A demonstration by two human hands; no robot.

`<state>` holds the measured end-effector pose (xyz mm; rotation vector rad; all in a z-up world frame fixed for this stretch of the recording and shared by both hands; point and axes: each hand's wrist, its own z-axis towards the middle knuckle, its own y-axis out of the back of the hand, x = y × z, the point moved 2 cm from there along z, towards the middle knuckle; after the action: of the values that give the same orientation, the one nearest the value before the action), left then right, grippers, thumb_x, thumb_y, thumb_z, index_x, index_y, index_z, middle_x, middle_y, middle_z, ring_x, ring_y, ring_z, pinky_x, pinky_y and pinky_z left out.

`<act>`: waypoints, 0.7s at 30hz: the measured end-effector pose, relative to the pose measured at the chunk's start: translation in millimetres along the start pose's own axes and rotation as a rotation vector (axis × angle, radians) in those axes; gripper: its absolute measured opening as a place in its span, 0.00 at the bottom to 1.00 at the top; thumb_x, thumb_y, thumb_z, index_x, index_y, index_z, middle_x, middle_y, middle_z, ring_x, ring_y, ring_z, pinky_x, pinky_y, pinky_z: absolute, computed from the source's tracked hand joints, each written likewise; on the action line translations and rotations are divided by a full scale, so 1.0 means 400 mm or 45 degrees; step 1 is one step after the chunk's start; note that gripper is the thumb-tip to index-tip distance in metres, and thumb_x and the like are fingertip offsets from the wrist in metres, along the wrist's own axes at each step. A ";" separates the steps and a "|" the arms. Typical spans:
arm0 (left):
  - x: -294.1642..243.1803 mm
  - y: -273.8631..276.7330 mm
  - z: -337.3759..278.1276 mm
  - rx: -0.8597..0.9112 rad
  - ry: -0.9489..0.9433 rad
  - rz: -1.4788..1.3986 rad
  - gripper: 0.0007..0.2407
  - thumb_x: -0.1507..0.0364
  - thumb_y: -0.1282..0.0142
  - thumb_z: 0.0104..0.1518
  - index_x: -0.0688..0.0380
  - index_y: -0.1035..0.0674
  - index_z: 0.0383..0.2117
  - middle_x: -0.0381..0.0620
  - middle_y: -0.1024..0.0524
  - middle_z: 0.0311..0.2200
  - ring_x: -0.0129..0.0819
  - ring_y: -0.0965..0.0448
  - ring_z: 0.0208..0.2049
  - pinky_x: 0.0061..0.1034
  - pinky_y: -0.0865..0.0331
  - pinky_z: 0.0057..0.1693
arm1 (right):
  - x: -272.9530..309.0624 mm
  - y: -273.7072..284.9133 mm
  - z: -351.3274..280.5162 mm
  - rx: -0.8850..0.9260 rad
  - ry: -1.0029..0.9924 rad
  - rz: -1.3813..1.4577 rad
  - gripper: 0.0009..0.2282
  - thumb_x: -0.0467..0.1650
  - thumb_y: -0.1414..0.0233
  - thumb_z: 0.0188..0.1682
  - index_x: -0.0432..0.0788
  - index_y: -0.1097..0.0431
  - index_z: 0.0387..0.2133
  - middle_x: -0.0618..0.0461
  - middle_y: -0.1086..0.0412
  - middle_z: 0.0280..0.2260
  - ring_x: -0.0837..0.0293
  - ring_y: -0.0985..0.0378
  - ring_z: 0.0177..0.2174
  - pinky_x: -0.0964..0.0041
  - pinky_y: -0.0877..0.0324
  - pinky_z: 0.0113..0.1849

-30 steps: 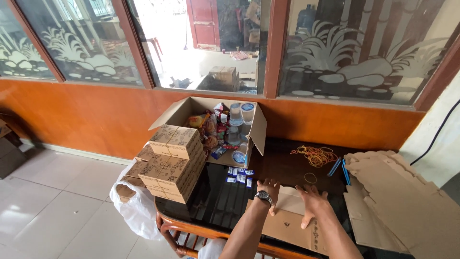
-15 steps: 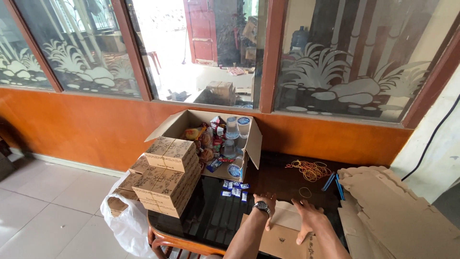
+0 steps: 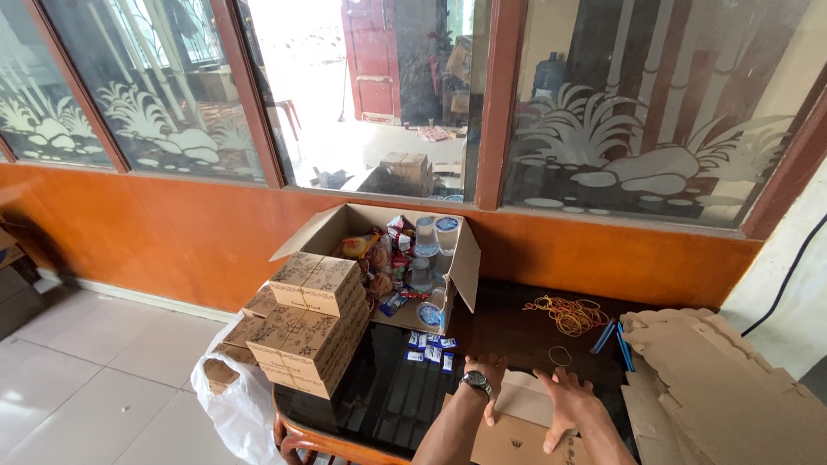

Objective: Folding flat cardboard templates into small rectangular boxes on a table.

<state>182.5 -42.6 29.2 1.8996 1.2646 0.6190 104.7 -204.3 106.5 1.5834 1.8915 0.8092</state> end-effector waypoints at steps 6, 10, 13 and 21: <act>0.001 -0.048 0.076 -0.365 -0.034 0.068 0.38 0.65 0.45 0.53 0.45 0.50 0.73 0.48 0.51 0.70 0.50 0.48 0.68 0.53 0.50 0.65 | -0.010 -0.010 0.020 -0.034 -0.004 0.019 0.65 0.49 0.27 0.28 0.63 0.77 0.73 0.45 0.78 0.71 0.37 0.66 0.69 0.33 0.58 0.65; -0.015 -0.070 0.090 -0.535 -0.015 0.128 0.33 0.66 0.46 0.55 0.44 0.45 0.71 0.45 0.47 0.67 0.51 0.46 0.66 0.58 0.53 0.66 | -0.016 -0.041 0.039 -0.115 -0.016 0.010 0.64 0.50 0.26 0.26 0.63 0.70 0.72 0.46 0.71 0.69 0.38 0.60 0.67 0.36 0.54 0.64; -0.033 -0.059 0.062 -0.551 -0.018 0.219 0.31 0.67 0.43 0.55 0.43 0.38 0.68 0.45 0.48 0.69 0.52 0.43 0.65 0.58 0.49 0.65 | -0.013 -0.051 0.049 -0.200 -0.038 -0.035 0.63 0.48 0.25 0.25 0.63 0.67 0.71 0.49 0.67 0.69 0.41 0.58 0.66 0.35 0.51 0.63; -0.072 -0.013 -0.082 -0.509 -0.146 0.165 0.38 0.69 0.25 0.43 0.35 0.32 0.65 0.44 0.33 0.63 0.46 0.34 0.64 0.45 0.36 0.60 | 0.013 -0.069 0.060 -0.447 0.066 -0.263 0.58 0.46 0.23 0.23 0.61 0.56 0.68 0.51 0.49 0.60 0.44 0.40 0.58 0.42 0.34 0.55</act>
<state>144.3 -57.3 44.9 1.6626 0.8737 0.7559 103.1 -200.3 69.6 1.1452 1.7928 1.0312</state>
